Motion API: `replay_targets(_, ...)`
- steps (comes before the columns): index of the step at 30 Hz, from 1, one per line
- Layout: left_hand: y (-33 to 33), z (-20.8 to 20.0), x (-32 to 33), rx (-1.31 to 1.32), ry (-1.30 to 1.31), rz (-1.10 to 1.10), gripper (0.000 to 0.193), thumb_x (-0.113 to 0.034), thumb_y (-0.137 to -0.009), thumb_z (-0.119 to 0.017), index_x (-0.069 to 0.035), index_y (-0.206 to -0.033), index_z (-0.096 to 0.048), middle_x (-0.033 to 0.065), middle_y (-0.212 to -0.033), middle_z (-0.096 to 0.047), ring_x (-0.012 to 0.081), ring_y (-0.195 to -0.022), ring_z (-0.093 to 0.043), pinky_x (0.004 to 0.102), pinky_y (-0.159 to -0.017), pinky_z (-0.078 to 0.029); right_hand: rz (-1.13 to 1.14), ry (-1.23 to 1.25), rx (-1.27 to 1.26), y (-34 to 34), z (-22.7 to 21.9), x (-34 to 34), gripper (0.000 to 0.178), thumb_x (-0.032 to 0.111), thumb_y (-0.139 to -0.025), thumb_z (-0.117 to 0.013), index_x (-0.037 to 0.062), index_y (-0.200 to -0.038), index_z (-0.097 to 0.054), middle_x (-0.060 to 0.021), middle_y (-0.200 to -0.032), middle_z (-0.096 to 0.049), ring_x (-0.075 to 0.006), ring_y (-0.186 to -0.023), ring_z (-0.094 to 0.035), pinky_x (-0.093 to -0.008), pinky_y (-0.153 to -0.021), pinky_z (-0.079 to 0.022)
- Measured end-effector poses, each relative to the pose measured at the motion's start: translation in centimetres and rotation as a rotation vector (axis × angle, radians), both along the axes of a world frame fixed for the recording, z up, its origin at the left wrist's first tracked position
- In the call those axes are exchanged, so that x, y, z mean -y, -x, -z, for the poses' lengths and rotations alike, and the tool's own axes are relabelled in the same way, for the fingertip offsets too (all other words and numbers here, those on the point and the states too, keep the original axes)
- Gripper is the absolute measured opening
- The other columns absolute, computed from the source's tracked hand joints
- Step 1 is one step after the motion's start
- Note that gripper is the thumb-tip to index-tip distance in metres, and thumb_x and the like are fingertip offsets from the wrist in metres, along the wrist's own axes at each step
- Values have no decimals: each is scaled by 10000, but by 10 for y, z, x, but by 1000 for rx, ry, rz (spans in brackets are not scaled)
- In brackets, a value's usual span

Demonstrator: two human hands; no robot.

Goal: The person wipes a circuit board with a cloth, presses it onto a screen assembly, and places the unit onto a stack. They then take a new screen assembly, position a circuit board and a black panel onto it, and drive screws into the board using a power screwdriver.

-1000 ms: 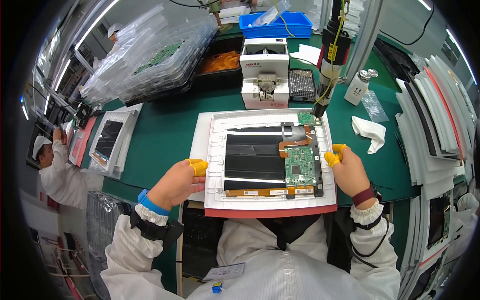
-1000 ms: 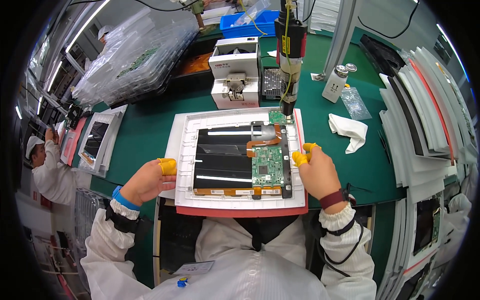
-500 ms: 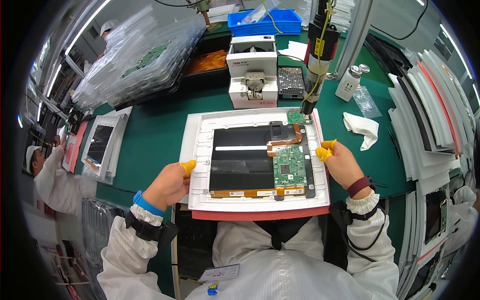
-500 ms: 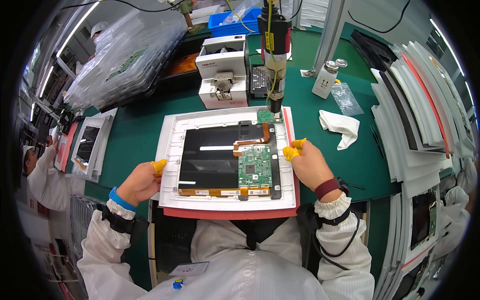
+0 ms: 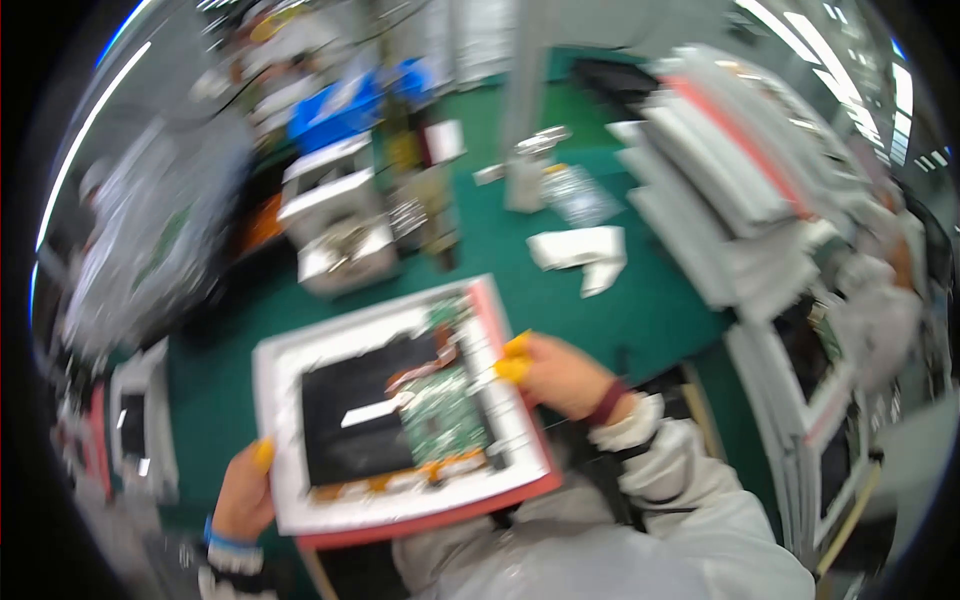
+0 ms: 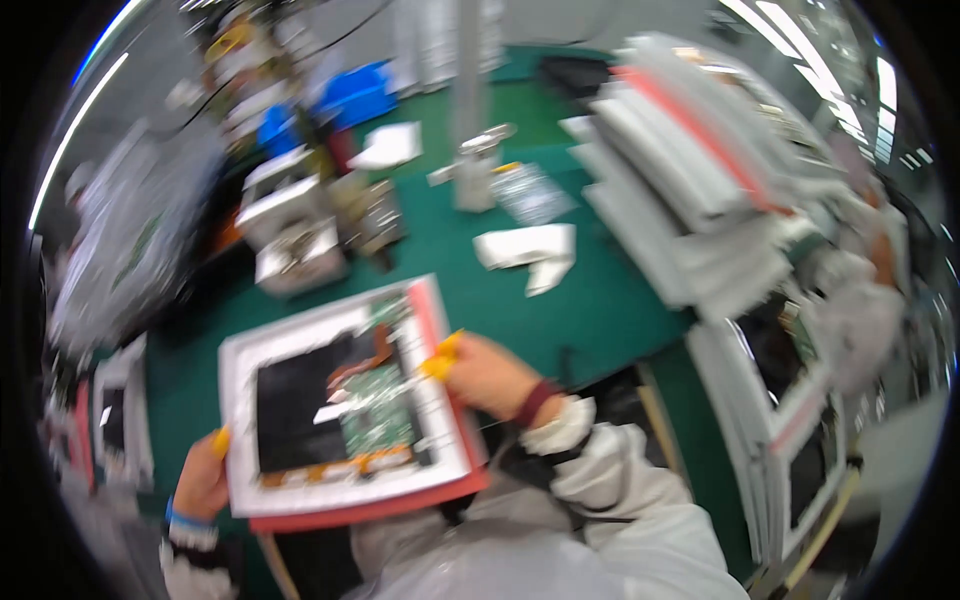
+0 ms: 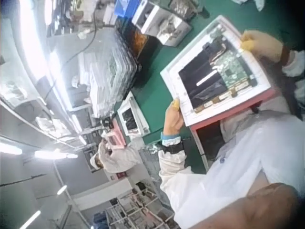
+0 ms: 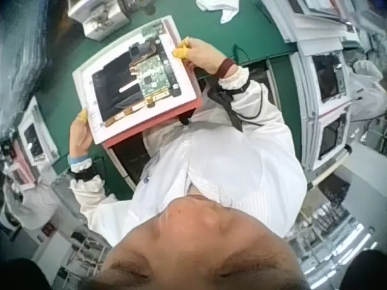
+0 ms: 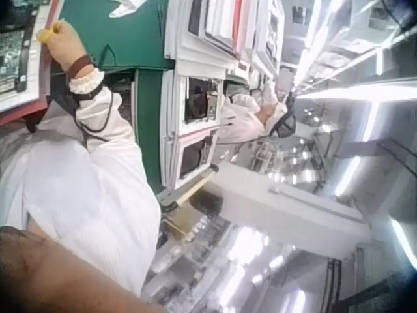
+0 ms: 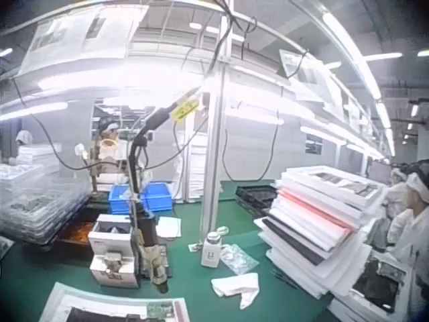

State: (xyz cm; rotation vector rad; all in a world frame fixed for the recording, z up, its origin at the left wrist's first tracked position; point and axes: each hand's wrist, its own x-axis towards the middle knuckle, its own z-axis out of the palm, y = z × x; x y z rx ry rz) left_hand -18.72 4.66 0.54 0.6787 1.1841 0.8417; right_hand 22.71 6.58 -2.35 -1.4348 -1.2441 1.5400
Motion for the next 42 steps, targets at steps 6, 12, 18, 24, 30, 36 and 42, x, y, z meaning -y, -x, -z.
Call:
replay_targets(6, 22, -8, 15, -219, 25, 96, 385, -294, -1004, -429, 17, -1208, -527, 86, -1068, -619, 208, -950, -591, 334, -844, -490, 6, 95, -281, 15, 20, 17, 325, 301, -889, -630, 5, -992, -548, -34, -826, -569, -99, -688, -532, -243, -578, -456)
replay_targets(12, 9, -6, 19, -150, -42, 151, 363, -296, -999, -443, 14, -1165, -531, 95, -1057, -616, 215, -946, -598, 348, -831, -496, 98, 128, -564, 13, 13, 41, 309, 270, -923, -589, 2, -1065, -530, -55, -963, -595, -102, -816, -593, -252, -701, -506)
replay_targets(18, -4, -9, 23, -114, 29, 145, 389, -308, -992, -454, 32, -1170, -521, 110, -1078, -607, 229, -967, -595, 355, -860, -486, 32, 186, -962, 8, -7, 74, 447, 332, -965, -498, 30, -1290, -441, -62, -1172, -591, -130, -970, -623, -279, -850, -522)
replay_targets(24, -41, -25, 22, -108, -49, 312, 373, -325, -987, -469, 9, -1128, -552, 64, -1020, -612, 178, -913, -584, 325, -802, -486, 86, 146, -874, -14, -11, 106, 574, 340, -969, -490, 67, -1424, -269, -76, -1244, -536, -138, -1038, -597, -297, -873, -516)
replay_targets(30, -89, -30, 20, 4, 43, 356, 341, -311, -977, -491, -17, -1140, -547, 57, -983, -629, 185, -883, -603, 338, -785, -495, 255, -143, -881, -53, -4, 136, 455, 298, -931, -565, 19, -1277, -463, -70, -1170, -578, -132, -1001, -612, -296, -859, -518)
replay_targets(36, -121, -31, 11, 56, -20, 463, 370, -332, -978, -484, -17, -1166, -531, 63, -1023, -623, 188, -924, -600, 338, -828, -485, 345, -429, -740, -90, -32, 181, 453, 247, -954, -528, 8, -1326, -425, -69, -1208, -555, -115, -1040, -577, -274, -902, -476)
replay_targets(42, -142, -25, 4, 259, -114, 673, 454, -390, -989, -424, -21, -1240, -502, 104, -1186, -590, 211, -1079, -559, 365, -958, -421, 505, -636, -579, -119, -59, 229, 428, 290, -974, -483, -4, -1283, -458, -62, -1175, -576, -104, -1016, -583, -269, -893, -475)
